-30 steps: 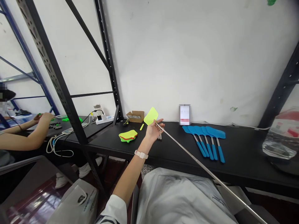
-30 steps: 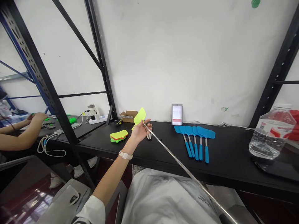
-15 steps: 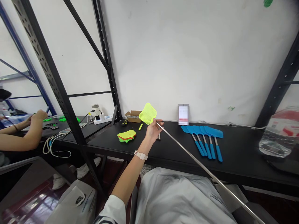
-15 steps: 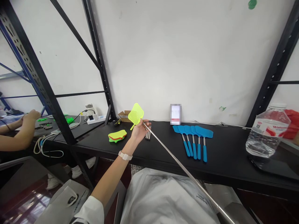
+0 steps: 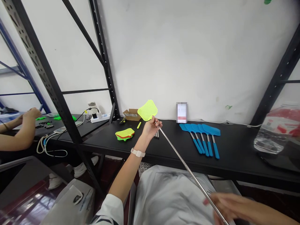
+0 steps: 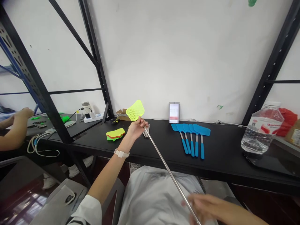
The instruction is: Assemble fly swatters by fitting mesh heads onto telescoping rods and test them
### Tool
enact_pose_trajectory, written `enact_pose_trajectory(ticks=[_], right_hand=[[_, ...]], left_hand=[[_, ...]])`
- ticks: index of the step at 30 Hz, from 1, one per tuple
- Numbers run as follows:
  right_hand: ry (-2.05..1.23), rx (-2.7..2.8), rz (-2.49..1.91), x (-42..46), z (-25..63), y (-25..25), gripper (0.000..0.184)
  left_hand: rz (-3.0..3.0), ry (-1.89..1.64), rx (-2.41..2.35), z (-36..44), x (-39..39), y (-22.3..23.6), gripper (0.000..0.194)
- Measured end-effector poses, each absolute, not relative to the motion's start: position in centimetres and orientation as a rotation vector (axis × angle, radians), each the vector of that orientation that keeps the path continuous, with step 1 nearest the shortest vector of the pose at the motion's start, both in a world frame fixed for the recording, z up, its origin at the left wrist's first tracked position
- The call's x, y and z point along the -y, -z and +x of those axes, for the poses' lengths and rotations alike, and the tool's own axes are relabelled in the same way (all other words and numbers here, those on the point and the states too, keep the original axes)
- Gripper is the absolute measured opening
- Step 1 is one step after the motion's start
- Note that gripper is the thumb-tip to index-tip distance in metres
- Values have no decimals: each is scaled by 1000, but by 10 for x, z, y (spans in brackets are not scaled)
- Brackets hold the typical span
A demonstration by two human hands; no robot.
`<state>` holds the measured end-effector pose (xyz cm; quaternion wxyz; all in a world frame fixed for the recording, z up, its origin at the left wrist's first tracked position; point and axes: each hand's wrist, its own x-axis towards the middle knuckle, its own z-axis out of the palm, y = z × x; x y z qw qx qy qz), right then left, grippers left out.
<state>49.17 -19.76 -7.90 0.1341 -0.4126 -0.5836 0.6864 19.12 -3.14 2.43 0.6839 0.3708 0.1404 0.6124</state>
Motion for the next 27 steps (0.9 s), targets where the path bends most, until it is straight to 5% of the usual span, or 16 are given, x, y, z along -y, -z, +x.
enact_pose_trajectory(ticks=[3,10,14,21,27], right_hand=[[-2021,1663,-808,160,442,61,51],[-1720,1594,-661,100,361,41,49],[-1715,1468,-592,96,358,41,36],[-1784,1418,-509,102,364,38,38],[-1749,1463,-543,105,362,37,38]], left_hand=[[828,-1343,-343,197,31,-20,44],[914,-1322,-408,215,32,-7,38],[979,-1318,-436,222,34,0,36],[1053,-1181,-341,220,39,-10,45],[1102,-1399,-380,225,40,-7,43]])
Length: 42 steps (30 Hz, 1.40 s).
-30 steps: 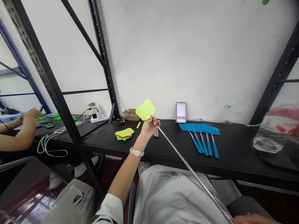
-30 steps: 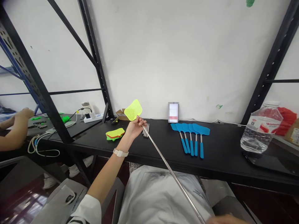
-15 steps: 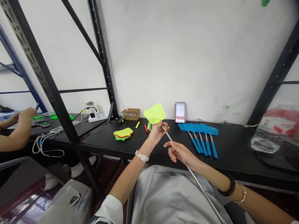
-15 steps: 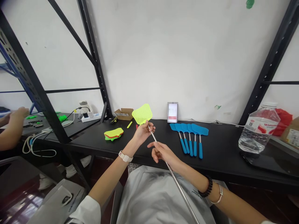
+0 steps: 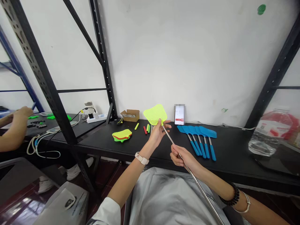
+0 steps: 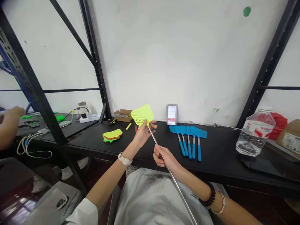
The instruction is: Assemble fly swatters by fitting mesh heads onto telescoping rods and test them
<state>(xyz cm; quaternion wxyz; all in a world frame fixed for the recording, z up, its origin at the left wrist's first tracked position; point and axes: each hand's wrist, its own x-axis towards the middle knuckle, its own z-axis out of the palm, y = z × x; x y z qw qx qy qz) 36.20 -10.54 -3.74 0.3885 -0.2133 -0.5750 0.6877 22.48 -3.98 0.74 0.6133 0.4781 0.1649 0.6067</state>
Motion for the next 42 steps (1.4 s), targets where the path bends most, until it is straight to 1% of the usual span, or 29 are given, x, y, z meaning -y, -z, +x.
enact_pose_trajectory(ticks=[3,7,14,23,27,32,37,42], right_hand=[[-1729,1481,-550,105,361,39,39],[-1718,1477,-509,105,360,36,40],[-1781,1373,-399,115,366,27,38],[-1785,1354,-443,119,373,15,42],[-1782,1325,-437,109,374,9,39],[-1767,1258,-372,90,375,3,34],[-1858,1261,-473,87,380,10,32],[-2073,1307,-565,105,402,34,33]], left_hand=[[1132,-1485,-374,230,42,-5,41],[1154,-1556,-377,237,48,-5,44],[1117,-1592,-269,254,57,-13,43],[1082,-1567,-243,266,61,-28,44],[1100,-1463,-212,264,58,-24,39],[1228,-1312,-252,264,58,-6,34],[1215,-1342,-274,256,48,-1,20],[1127,-1395,-348,228,34,-10,19]])
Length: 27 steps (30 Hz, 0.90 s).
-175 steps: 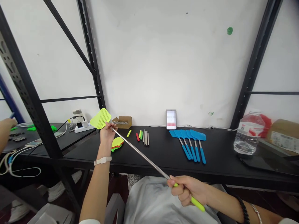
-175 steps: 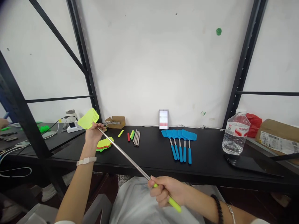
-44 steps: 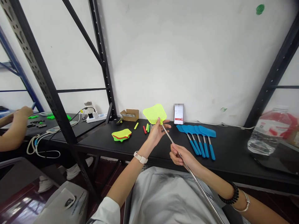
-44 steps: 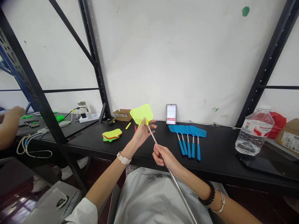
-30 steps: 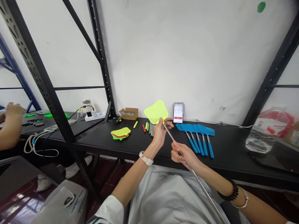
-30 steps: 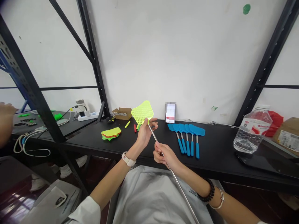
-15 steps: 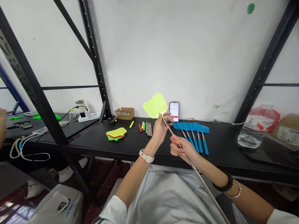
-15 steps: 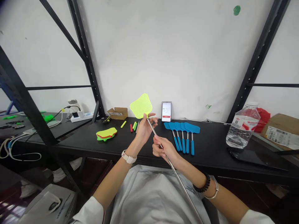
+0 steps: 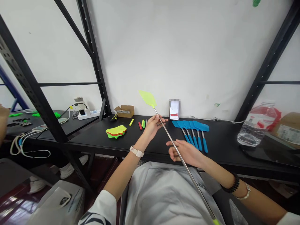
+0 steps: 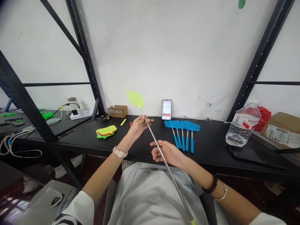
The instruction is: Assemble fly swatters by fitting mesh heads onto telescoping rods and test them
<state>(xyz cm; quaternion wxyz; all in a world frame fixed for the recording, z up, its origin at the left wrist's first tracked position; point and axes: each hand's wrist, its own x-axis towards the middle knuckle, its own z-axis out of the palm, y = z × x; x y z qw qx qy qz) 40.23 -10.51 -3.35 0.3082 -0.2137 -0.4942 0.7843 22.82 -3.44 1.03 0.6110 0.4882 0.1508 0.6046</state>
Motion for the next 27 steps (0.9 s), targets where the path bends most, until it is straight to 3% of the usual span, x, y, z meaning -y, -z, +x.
enact_pose_trajectory(ticks=[7,13,27], right_hand=[[-2218,1229,-640,129,412,64,27],[-2315,1194,-666,138,401,50,40],[-2438,1285,-758,151,406,43,38]], left_hand=[[967,-1526,-421,194,25,-17,16],[838,-1557,-402,184,26,-25,23],[679,-1805,-295,111,23,-46,29]])
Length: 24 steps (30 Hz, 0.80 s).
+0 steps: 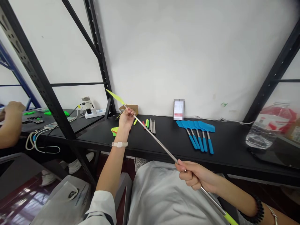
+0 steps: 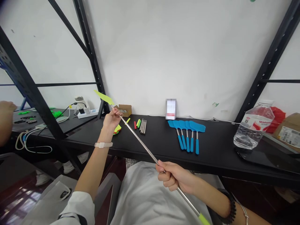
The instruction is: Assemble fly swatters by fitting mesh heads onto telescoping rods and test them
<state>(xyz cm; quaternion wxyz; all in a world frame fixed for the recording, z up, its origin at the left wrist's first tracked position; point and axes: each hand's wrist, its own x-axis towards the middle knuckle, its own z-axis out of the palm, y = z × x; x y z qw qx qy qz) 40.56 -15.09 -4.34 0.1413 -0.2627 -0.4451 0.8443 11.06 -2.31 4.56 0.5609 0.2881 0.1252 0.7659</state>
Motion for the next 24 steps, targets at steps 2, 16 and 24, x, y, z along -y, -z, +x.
enact_pose_trajectory(ticks=[2,16,24], right_hand=[[-2464,1279,-765,154,409,43,37],[-2615,1150,-801,177,437,52,42],[-2579,1100,-851,190,448,55,40]], left_hand=[[658,-1838,-281,103,25,-49,30],[567,-1894,-263,60,28,-47,34],[512,-1857,-268,65,26,-48,35]])
